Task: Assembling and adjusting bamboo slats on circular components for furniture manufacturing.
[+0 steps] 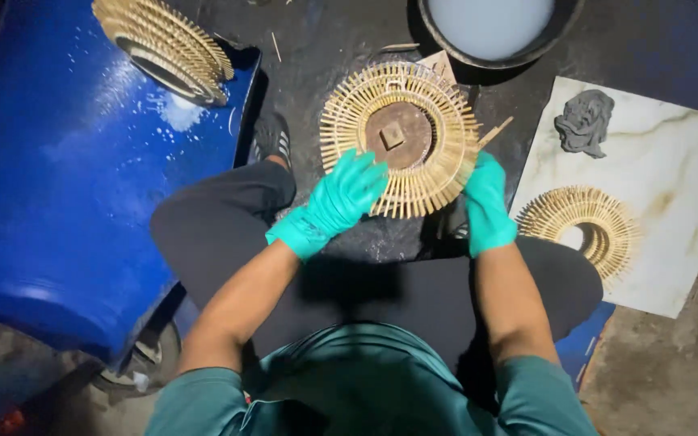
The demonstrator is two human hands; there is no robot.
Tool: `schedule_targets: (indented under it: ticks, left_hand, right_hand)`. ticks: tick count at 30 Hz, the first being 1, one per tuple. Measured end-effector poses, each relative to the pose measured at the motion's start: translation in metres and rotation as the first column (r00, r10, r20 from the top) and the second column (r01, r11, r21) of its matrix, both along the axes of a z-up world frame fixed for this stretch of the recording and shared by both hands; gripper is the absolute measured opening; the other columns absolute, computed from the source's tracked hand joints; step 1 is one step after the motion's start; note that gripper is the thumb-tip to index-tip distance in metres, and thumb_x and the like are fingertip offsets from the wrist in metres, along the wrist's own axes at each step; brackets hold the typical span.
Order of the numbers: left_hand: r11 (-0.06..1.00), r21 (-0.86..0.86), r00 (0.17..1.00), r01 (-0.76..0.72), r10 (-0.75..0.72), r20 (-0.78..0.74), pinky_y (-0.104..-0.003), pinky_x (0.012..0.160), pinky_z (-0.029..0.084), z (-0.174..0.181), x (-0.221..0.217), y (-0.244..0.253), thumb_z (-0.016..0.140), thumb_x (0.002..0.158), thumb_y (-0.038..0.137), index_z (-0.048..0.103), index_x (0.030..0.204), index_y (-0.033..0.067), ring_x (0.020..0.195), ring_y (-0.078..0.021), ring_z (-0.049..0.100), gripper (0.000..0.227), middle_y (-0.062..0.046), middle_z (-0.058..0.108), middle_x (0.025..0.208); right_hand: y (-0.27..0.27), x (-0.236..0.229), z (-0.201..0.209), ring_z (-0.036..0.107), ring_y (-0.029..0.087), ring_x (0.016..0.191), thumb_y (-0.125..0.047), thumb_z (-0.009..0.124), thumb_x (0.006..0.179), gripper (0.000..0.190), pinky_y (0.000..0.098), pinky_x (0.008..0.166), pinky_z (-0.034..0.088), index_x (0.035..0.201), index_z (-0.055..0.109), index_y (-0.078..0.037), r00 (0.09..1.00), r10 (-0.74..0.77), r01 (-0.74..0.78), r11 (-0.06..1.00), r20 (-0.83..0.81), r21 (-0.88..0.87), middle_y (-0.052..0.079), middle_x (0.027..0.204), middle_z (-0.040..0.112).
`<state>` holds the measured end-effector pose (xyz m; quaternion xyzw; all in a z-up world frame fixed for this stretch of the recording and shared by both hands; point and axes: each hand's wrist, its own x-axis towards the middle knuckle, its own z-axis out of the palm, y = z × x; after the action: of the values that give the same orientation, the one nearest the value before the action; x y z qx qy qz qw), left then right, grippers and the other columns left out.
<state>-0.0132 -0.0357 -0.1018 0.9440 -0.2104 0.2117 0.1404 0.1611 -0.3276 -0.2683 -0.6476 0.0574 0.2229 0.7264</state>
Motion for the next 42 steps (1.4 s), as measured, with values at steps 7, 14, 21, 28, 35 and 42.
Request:
schedule_targets:
  ticks: [7, 14, 21, 28, 35, 42]
  left_hand:
    - [0.986, 0.129, 0.986, 0.105, -0.086, -0.143, -0.066, 0.116, 0.032, -0.001, -0.012, 0.003, 0.075, 0.081, 0.029, 0.061, 0.135, 0.007, 0.139, -0.0429, 0.046, 0.06, -0.02, 0.051, 0.15]
    - [0.74, -0.444, 0.849, -0.505, 0.336, -0.407, -0.054, 0.109, 0.039, 0.0, 0.014, 0.04, 0.085, 0.08, 0.03, 0.047, 0.144, -0.0021, 0.129, -0.044, 0.048, 0.081, -0.028, 0.05, 0.141]
    - [0.361, -0.529, 0.617, -0.768, 0.197, -0.761, -0.037, 0.089, 0.06, -0.05, 0.002, 0.057, 0.079, 0.088, 0.022, 0.055, 0.139, 0.0017, 0.102, -0.0201, 0.072, 0.06, -0.012, 0.074, 0.117]
    - [0.843, -0.099, 0.797, -0.529, 0.453, -0.4, -0.049, 0.098, 0.053, 0.042, 0.036, 0.025, 0.071, 0.1, 0.022, 0.06, 0.133, 0.0036, 0.113, -0.0383, 0.065, 0.039, -0.019, 0.068, 0.122]
    - [0.959, 0.04, 0.935, -0.279, 0.281, -0.214, -0.049, 0.065, 0.053, 0.006, 0.127, 0.007, 0.066, 0.091, 0.023, 0.068, 0.097, 0.0099, 0.086, -0.0345, 0.063, 0.015, -0.012, 0.063, 0.094]
    - [0.944, 0.029, 0.892, -0.328, 0.32, -0.321, -0.049, 0.072, 0.055, -0.016, 0.14, 0.007, 0.063, 0.089, 0.014, 0.067, 0.094, 0.0144, 0.089, -0.0339, 0.064, 0.006, -0.012, 0.063, 0.096]
  right_hand:
    - [0.004, 0.019, 0.127, 0.072, 0.024, 0.072, -0.037, 0.063, 0.103, 0.049, 0.0398, 0.062, 0.063, 0.129, 0.064, 0.005, 0.973, -0.075, 0.019, 0.967, -0.217, -0.253, 0.014, 0.096, 0.071]
    - [0.014, 0.038, 0.153, 0.075, 0.022, 0.078, -0.041, 0.074, 0.094, 0.065, 0.0363, 0.062, 0.06, 0.14, 0.054, 0.0, 0.916, 0.314, -0.391, 0.839, -0.251, -0.377, 0.013, 0.106, 0.074]
    - [0.029, 0.032, 0.159, 0.073, 0.021, 0.077, -0.043, 0.083, 0.091, 0.059, 0.0344, 0.066, 0.057, 0.12, 0.067, 0.005, 0.929, 0.356, -0.324, 0.663, -0.096, -0.675, 0.015, 0.09, 0.075]
    - [0.044, 0.037, 0.162, 0.074, 0.026, 0.084, -0.046, 0.086, 0.084, 0.061, 0.0424, 0.073, 0.056, 0.114, 0.068, 0.004, 0.874, 0.486, -0.322, 0.606, 0.018, -0.727, 0.016, 0.095, 0.075]
    - [0.097, 0.029, 0.2, 0.067, 0.042, 0.081, -0.039, 0.082, 0.091, 0.035, 0.0529, 0.069, 0.052, 0.098, 0.073, -0.006, 0.551, 0.664, 0.157, 0.511, 0.505, -0.845, 0.022, 0.089, 0.069]
    - [0.127, 0.034, 0.175, 0.062, 0.04, 0.073, -0.034, 0.074, 0.097, 0.033, 0.054, 0.064, 0.047, 0.079, 0.063, -0.008, 0.413, 0.706, 0.029, 0.621, 0.575, -0.783, 0.018, 0.077, 0.063]
